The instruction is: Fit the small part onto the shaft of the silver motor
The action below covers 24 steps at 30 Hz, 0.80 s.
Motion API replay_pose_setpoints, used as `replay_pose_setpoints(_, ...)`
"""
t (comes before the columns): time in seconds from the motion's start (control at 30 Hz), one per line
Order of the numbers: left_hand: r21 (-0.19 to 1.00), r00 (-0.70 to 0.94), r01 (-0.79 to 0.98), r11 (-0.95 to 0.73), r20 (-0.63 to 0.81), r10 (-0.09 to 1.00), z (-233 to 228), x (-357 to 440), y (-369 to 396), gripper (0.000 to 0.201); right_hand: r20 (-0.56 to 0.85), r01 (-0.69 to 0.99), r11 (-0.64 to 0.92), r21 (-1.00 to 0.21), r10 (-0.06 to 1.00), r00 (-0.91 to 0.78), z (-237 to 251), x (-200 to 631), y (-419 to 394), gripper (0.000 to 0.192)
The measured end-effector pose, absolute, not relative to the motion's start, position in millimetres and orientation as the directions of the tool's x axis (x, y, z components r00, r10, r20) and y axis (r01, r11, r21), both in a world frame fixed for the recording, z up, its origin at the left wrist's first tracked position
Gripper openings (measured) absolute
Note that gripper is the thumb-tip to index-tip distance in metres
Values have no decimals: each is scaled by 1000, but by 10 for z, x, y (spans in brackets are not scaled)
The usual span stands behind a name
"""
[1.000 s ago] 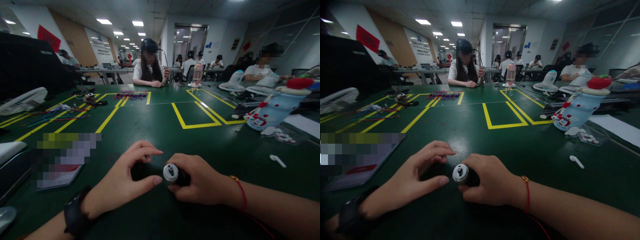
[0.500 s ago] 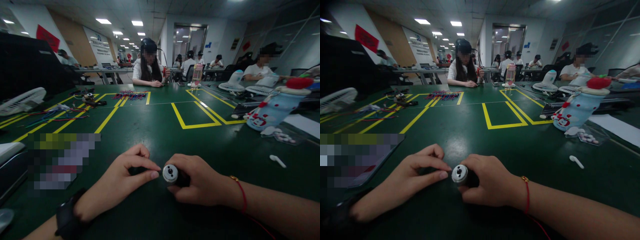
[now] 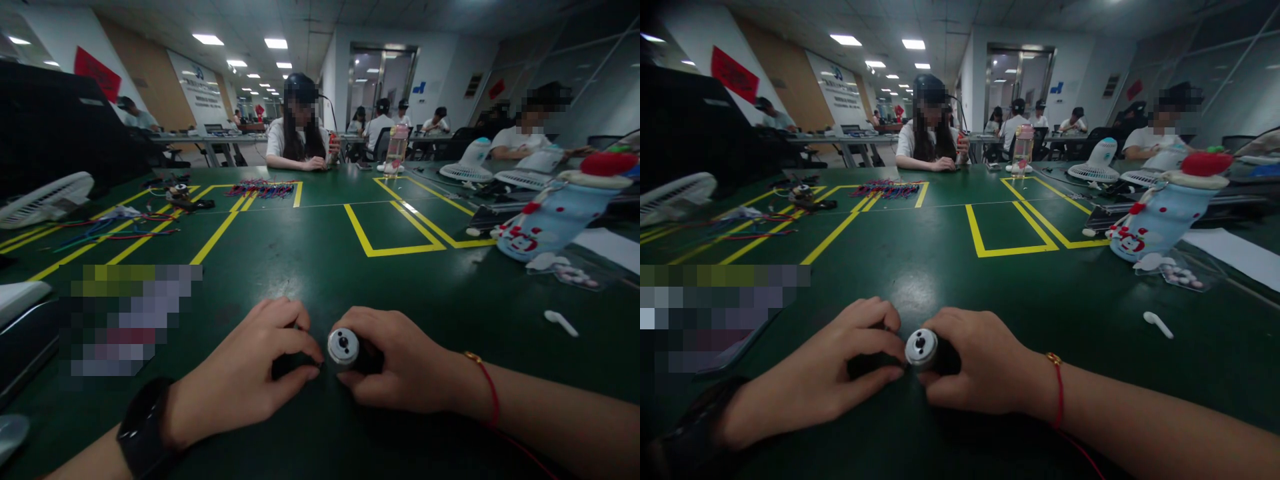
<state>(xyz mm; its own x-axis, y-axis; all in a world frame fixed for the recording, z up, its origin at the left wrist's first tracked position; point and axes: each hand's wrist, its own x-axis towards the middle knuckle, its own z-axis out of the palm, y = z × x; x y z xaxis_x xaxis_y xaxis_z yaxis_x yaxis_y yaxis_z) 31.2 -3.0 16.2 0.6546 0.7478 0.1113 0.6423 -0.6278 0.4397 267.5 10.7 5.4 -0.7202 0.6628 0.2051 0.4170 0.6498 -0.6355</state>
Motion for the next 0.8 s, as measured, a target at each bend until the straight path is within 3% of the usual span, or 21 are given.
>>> replay_pose_setpoints(0.17, 502, 644, 616, -607, 122, 755, 162, 336, -71, 18, 203, 416, 650, -636, 661, -723, 52, 2677, 109, 32)
replay_pose_setpoints(0.3, 642, 577, 566, -517, 138, 805, 183, 305, -25, 17, 198, 420, 651, -633, 660, -724, 60, 2677, 113, 31)
replay_pose_setpoints(0.4, 761, 397, 537, -364, 153, 905, 135, 216, 90, 11, 189, 425, 648, -632, 660, -727, 74, 2679, 112, 31)
replay_pose_setpoints(0.47, 852, 183, 485, -196, 121, 976, 65, 145, 177, 15, 189, 425, 648, -633, 661, -726, 80, 2682, 111, 30)
replay_pose_setpoints(0.6, 995, -91, 101, 21, -12, 996, -72, 45, 285, 19, 189, 422, 648, -635, 659, -728, 80, 2689, 113, 29)
replay_pose_setpoints(0.7, 997, -119, -67, 32, -40, 992, -78, 20, 297, 16, 191, 413, 649, -639, 654, -732, 81, 2693, 111, 30)
replay_pose_setpoints(0.8, 995, 19, 102, 4, -6, 1000, 11, 31, 251, 18, 197, 413, 653, -635, 654, -730, 82, 2692, 104, 30)
